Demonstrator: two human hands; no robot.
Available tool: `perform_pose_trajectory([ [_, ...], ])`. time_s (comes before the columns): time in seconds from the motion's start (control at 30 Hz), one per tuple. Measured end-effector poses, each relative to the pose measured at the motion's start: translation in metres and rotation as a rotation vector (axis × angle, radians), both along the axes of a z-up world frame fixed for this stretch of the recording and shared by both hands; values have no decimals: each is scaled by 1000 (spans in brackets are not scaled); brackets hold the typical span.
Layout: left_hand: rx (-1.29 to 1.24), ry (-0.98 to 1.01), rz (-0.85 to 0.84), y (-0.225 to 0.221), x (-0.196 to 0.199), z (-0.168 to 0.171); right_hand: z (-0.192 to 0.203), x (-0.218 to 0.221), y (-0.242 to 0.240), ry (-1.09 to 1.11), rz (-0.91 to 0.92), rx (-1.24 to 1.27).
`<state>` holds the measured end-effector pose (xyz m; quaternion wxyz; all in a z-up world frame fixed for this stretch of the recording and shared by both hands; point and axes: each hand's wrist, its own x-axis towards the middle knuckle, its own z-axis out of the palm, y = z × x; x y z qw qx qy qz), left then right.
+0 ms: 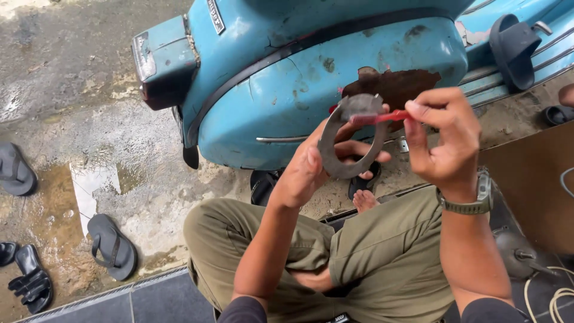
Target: Cleaning a circular metal ring using a small brush while sitting on the floor.
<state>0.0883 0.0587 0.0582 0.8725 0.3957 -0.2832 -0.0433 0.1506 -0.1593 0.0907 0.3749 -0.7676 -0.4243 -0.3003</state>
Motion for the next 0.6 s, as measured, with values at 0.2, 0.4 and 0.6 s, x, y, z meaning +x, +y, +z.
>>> perform_pose_trajectory([
  [0.2,5,33,7,-2,7,-24,-40,9,-4,42,4,-26],
  [0.4,57,26,58,2,8,-33,-53,16,-15,36,-54,-48],
  [0.6,93,22,67,4,7,-35,-55,11,-14,40,-55,-86],
])
